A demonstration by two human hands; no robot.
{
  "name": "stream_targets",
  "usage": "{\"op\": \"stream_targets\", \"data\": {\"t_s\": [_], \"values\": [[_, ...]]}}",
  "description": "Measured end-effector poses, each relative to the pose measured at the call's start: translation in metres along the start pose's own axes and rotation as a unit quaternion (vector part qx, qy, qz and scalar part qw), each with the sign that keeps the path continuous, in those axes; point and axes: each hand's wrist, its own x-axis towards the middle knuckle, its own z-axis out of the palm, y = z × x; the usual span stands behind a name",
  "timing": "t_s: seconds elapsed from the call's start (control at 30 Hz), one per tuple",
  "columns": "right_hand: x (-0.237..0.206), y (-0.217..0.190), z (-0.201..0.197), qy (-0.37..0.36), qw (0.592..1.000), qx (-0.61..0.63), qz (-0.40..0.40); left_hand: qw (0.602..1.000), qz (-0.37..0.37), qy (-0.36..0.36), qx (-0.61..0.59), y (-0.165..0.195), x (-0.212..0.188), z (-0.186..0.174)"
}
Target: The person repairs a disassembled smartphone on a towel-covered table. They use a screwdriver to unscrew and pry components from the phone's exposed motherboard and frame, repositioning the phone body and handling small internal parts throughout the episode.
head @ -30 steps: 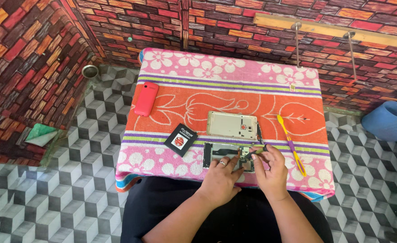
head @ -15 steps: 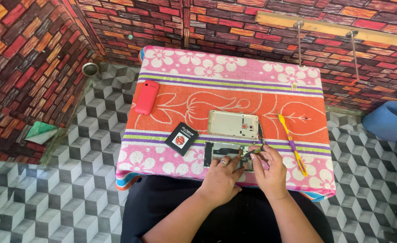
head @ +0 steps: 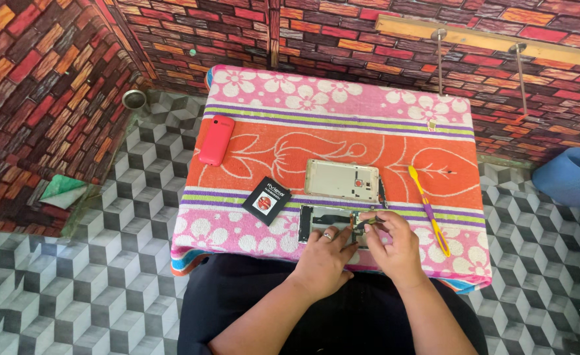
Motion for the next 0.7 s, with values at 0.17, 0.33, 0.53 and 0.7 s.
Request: {"op": "stream_targets", "data": {"t_s": [0.17,0.33,0.53,0.7], "values": [[0.0009,0.0009,-0.0002,0.007,0.995,-0.097,-0.024,1.0,-0.004,-0.004,-0.002,0.0008,-0.0001,0.0],[-0.0013,0.0066,0.0002,-0.006,0.999,-0.009,0.049,1.0,-0.001,-0.008,0.009,0.0017,0.0005,-0.0024],[-0.0049,0.0094,0.0026,0.02,0.997,-0.058,0.047,1.0,-0.003,-0.011,0.002,0.002,0.0003,-0.0034],[-0.0046,0.0054,-0.0008,0.016,1.0,-0.01,0.017,1.0,-0.002,0.004,-0.003,0.0019,0.0008,-0.0025]]}}
